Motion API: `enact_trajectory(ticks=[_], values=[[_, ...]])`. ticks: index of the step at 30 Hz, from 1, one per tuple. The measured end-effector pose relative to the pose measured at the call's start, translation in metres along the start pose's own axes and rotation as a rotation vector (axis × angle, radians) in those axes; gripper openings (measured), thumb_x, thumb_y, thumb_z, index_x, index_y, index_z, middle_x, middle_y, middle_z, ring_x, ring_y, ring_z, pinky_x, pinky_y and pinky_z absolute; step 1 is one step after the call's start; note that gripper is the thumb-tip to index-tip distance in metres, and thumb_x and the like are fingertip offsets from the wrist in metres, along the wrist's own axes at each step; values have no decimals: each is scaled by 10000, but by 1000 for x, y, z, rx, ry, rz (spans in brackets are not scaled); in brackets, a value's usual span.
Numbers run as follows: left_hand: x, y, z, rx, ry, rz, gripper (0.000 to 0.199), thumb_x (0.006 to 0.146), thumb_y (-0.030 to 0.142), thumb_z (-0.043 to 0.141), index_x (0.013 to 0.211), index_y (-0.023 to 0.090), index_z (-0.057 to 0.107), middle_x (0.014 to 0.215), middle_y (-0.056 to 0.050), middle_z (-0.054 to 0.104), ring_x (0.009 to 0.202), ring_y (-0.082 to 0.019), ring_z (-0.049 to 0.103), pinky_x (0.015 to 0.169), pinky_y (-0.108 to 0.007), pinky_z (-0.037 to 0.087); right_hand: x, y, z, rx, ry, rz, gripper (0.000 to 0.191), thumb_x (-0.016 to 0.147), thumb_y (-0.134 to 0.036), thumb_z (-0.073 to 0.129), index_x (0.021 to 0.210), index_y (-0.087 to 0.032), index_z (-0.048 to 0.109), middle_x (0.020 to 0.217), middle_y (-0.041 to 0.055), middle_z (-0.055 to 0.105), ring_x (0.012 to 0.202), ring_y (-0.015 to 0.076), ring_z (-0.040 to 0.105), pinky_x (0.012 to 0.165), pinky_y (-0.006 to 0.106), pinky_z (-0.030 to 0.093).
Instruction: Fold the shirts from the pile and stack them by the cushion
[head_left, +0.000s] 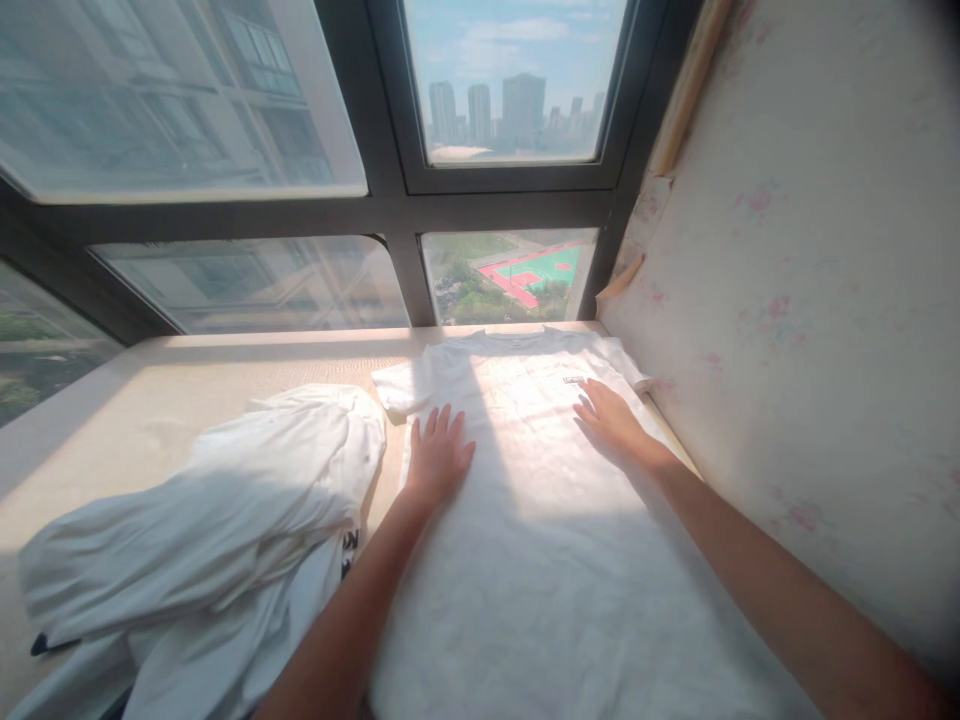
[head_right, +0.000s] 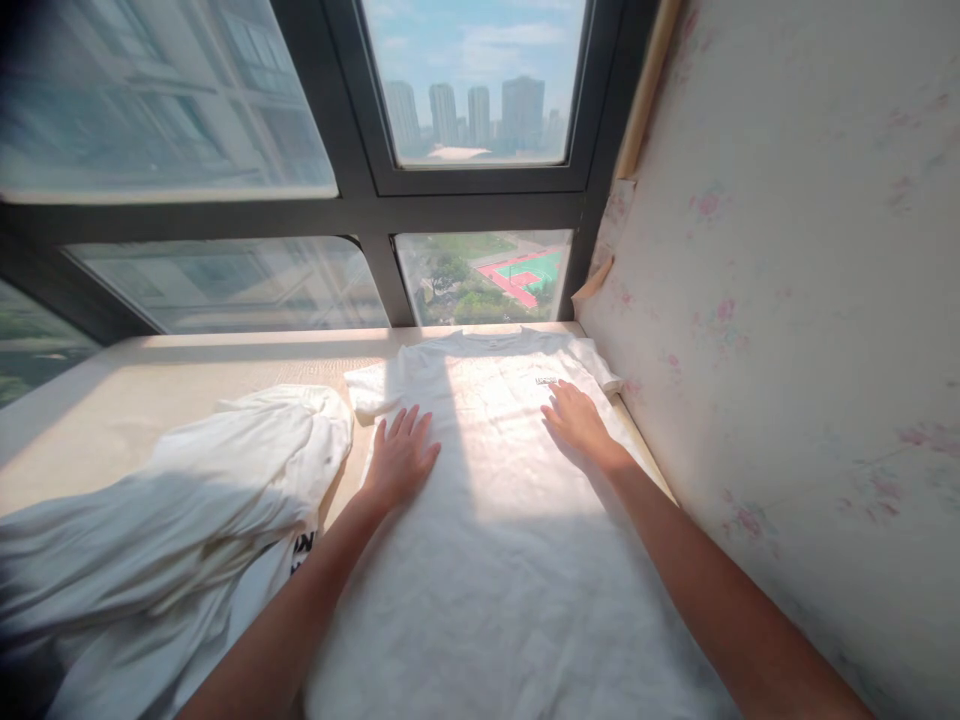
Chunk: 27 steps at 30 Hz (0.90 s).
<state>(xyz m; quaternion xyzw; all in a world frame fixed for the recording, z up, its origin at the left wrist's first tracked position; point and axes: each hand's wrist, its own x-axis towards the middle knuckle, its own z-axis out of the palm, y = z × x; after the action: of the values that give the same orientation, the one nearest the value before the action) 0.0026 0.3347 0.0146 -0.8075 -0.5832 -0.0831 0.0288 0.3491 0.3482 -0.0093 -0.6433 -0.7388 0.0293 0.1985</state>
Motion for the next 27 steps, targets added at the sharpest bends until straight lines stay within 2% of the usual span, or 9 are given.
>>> enact_trajectory(ticks=[3, 7, 10, 12, 16, 18, 20, 24, 27], values=[[-66, -1, -7, -25, 50, 33, 511, 928, 321, 510, 1414, 160, 515, 1528, -168, 454, 1425, -358, 388, 1145, -572, 315, -62, 8, -6, 56, 54, 9, 471, 997, -441, 402, 1409, -259, 540, 1474, 107, 516, 1390, 313, 447, 1164, 511, 357], [-180, -7, -6, -200, 168, 62, 451, 929, 302, 497, 1361, 184, 550, 1508, -149, 479, 1399, -325, 437, 1115, -509, 408, -170, 9, -17, 62, 113, 8, 457, 983, -406, 417, 1385, -221, 534, 1457, 111, 526, 1373, 285, 473, 1147, 486, 399], [-253, -11, -9, -411, 241, -179, 465, 919, 341, 538, 1371, 231, 526, 1515, -128, 463, 1362, -312, 482, 1093, -497, 442, -250, 4, -27, 64, 186, 27, 399, 984, -354, 422, 1334, -215, 554, 1403, 105, 569, 1304, 263, 538, 1123, 470, 426], [-283, -12, -15, -655, 215, -421, 502, 879, 419, 608, 1342, 236, 539, 1460, -133, 519, 1290, -327, 550, 1031, -487, 498, -293, 1, -34, 25, 233, 93, 385, 977, -366, 439, 1308, -211, 560, 1355, 106, 602, 1243, 273, 579, 1074, 476, 463], [-293, -5, -30, -1276, 102, -809, 743, 717, 551, 773, 1333, 230, 511, 1303, -136, 648, 1052, -301, 684, 710, -334, 588, -340, 0, -42, -45, 304, 237, 394, 966, -383, 422, 1281, -190, 558, 1284, 119, 640, 1153, 298, 623, 975, 476, 517], [-282, 3, -38, -1493, 75, -933, 892, 609, 544, 859, 1354, 230, 481, 1181, -114, 703, 875, -242, 704, 567, -260, 533, -345, -1, -44, -67, 315, 267, 405, 953, -385, 414, 1271, -178, 557, 1284, 129, 636, 1154, 312, 621, 987, 489, 508], [-268, 12, -46, -1656, 10, -1024, 911, 558, 491, 909, 1334, 236, 505, 971, -43, 724, 669, -136, 641, 515, -200, 472, -342, -3, -47, -83, 305, 317, 428, 941, -392, 401, 1275, -170, 550, 1305, 139, 618, 1174, 326, 610, 1007, 502, 495], [-251, 28, -59, -1882, -235, -1015, 561, 583, 501, 891, 1003, 203, 668, 607, 81, 520, 426, -23, 366, 411, -145, 306, -330, -9, -55, -70, 265, 434, 501, 917, -426, 381, 1293, -134, 536, 1340, 175, 578, 1223, 345, 578, 1037, 505, 475], [-246, 35, -64, -1827, -330, -894, 474, 594, 538, 862, 851, 182, 680, 627, 44, 568, 512, -83, 505, 507, -192, 435, -328, -11, -60, -13, 209, 521, 564, 897, -471, 388, 1321, -129, 537, 1308, 175, 601, 1204, 340, 595, 1020, 485, 488]])
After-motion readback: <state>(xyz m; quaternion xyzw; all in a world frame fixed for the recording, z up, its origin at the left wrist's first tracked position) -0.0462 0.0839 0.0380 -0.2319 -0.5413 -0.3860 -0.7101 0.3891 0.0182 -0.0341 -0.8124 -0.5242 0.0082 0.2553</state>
